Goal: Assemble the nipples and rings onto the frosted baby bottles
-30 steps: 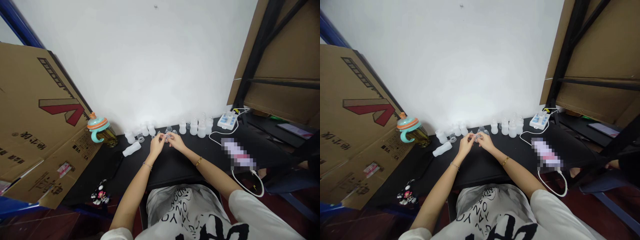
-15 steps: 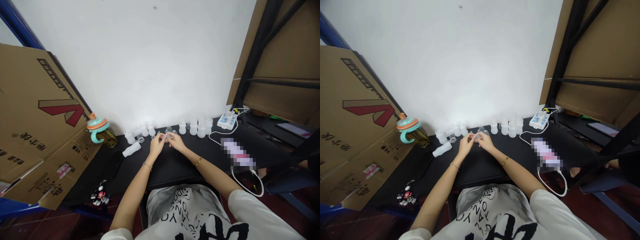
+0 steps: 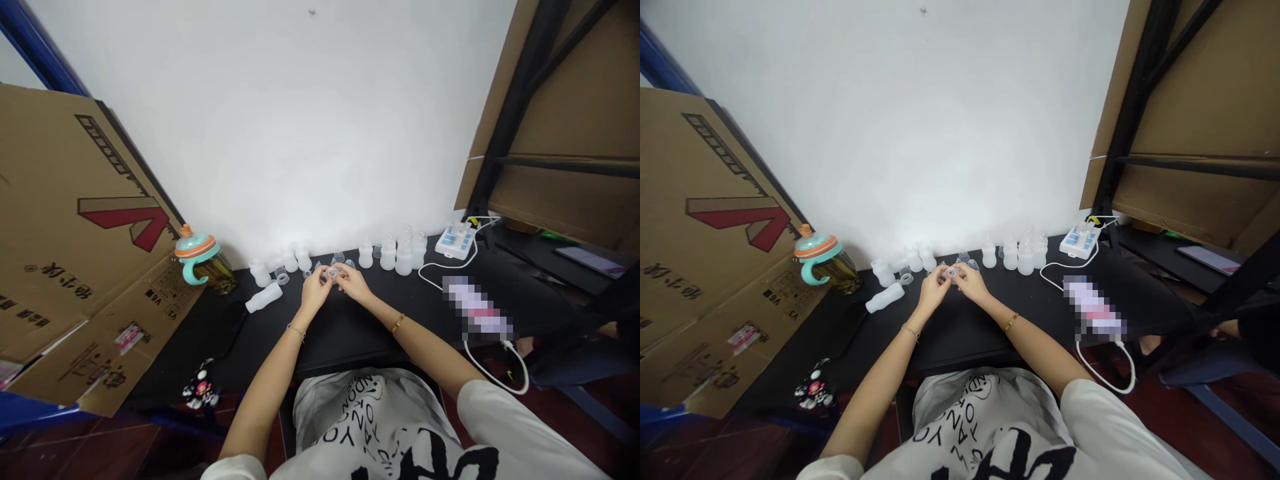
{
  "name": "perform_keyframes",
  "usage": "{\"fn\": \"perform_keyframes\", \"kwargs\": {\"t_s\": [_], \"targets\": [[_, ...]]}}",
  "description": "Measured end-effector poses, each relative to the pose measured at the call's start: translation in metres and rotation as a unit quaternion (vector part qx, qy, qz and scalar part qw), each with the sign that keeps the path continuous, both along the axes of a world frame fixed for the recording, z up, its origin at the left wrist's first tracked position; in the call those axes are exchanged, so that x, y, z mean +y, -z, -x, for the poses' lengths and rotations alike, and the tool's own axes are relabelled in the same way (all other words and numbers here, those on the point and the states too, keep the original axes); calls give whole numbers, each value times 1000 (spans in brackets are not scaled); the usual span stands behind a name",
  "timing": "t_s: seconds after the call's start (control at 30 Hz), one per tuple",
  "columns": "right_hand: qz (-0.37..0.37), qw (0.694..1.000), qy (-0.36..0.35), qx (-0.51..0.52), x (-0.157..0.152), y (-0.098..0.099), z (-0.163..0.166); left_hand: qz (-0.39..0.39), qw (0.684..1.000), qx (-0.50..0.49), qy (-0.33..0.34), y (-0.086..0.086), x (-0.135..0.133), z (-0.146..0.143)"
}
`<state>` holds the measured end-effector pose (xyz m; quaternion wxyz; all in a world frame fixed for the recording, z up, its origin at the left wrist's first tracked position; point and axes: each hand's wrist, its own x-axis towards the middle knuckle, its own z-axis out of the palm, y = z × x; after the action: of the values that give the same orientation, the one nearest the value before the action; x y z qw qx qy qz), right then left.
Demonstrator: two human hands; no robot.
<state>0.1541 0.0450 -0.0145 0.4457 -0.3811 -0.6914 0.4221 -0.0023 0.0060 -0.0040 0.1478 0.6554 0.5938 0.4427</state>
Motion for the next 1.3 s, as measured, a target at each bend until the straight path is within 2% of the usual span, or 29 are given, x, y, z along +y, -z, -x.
{"fn": "perform_keyframes", "kwargs": {"t_s": [0.33, 0.93, 1.3], "targets": [[-38, 999, 8, -13, 3, 5, 0, -6, 1000, -8, -9, -3, -2, 1], [-46, 999, -4, 7, 1, 5, 1, -8, 1000, -25, -1, -7, -2, 4], [-51, 998, 17, -14, 0, 3, -1, -18, 999, 39, -12, -7, -6, -1]]}}
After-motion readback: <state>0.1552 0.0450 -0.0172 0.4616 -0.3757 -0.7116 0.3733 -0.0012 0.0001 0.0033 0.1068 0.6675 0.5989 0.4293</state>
